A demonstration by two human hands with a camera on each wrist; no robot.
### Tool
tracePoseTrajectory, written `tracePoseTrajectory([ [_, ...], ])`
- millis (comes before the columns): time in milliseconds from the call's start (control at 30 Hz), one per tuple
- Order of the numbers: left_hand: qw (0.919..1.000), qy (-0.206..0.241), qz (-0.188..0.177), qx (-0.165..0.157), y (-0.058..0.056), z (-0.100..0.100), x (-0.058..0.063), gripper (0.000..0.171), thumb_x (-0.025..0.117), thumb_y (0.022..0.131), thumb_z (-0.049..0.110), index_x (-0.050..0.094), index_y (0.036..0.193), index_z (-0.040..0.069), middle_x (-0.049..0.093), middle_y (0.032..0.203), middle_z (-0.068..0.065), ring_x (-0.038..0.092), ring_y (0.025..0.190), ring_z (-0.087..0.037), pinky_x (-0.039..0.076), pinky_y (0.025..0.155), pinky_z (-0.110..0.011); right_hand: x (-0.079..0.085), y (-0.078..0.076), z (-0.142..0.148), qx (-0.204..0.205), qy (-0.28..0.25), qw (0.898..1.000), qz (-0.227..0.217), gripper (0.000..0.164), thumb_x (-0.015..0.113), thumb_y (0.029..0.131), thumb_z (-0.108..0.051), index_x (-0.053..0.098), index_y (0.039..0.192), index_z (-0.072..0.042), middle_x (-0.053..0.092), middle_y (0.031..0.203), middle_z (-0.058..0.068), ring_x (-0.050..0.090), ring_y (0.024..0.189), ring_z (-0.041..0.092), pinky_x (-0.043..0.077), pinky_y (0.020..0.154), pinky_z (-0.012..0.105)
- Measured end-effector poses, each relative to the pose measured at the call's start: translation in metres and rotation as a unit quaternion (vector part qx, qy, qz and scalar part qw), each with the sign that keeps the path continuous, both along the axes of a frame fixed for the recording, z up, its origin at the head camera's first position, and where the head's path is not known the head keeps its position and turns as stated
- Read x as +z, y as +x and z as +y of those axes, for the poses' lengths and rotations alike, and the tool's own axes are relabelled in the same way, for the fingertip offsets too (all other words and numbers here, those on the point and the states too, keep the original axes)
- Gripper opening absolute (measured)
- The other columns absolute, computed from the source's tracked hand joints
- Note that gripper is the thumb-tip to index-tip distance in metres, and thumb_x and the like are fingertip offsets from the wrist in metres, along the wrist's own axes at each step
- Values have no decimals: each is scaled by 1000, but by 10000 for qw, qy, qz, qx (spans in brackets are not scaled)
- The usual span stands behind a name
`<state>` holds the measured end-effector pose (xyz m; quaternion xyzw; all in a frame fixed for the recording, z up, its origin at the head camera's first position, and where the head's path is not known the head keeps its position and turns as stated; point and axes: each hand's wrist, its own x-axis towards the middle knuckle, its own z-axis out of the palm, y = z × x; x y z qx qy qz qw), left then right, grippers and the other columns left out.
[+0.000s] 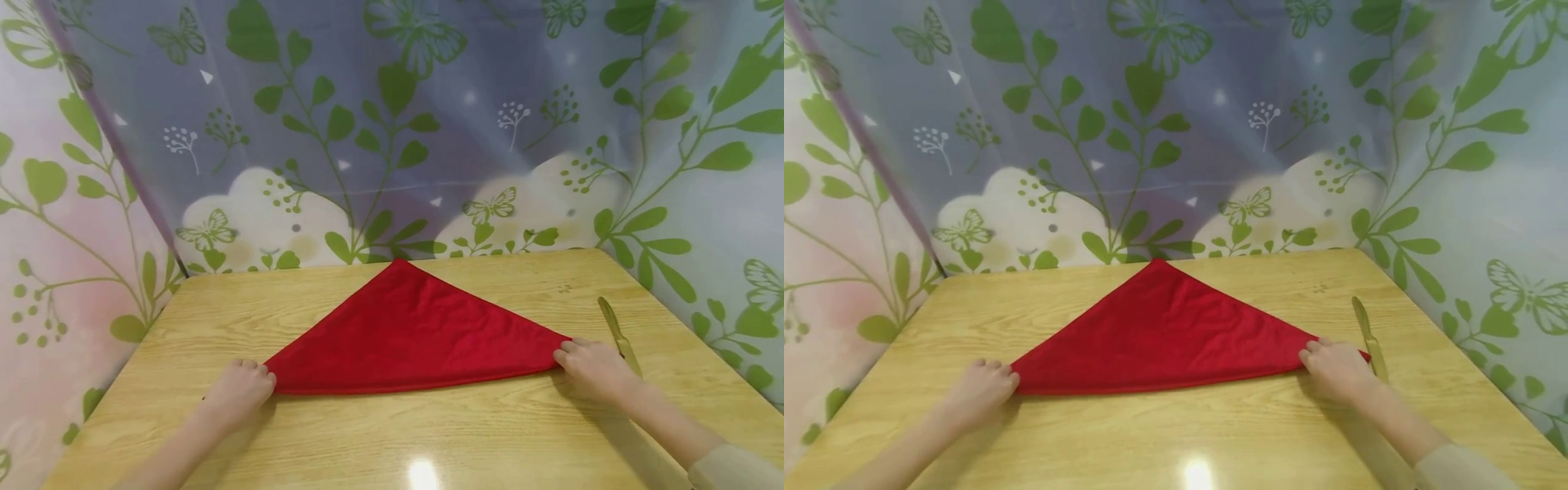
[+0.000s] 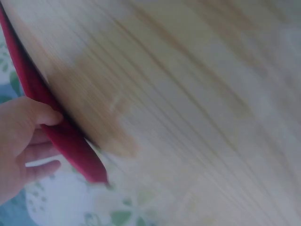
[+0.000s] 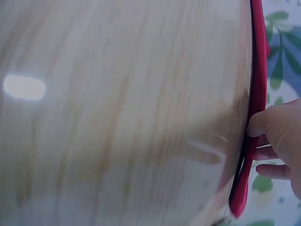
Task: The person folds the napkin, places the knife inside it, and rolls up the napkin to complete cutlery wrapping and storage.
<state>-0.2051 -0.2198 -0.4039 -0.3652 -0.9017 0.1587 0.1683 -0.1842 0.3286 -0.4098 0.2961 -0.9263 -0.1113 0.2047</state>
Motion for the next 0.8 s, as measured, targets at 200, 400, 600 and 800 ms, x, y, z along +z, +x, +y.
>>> tracePoseTrajectory([
  [200,9996,10,293,-16,0,-34,-3,19,71,65,1,53,65,8,49,62,-3,51,60,-23,39,53,-33,-2,0,30,-348,-251,9987,-292,21,69,62,3,54,67,-10,48,64,0,52,58,24,42,45,37],
  [400,9961,93,718,-511,-4,-51,-3,17,70,64,0,54,65,6,48,63,-4,49,59,-22,40,53,-33,-3,0,54,-489,-172,9987,19,18,70,61,2,57,67,-7,46,63,1,51,57,24,42,45,36],
  [600,9940,3,709,-830,-7,-55,-2,15,68,61,0,54,62,6,47,60,-3,48,58,-21,37,54,-31,-5,-1,60,-134,96,9986,511,19,71,57,0,54,61,-8,46,61,2,48,55,24,39,41,35],
  [800,9966,-335,132,-739,-7,-54,-3,15,71,63,3,57,64,9,48,62,0,49,60,-20,38,56,-30,-9,0,63,-246,-128,9990,358,19,69,56,3,56,65,-8,46,62,2,49,57,24,40,43,35],
])
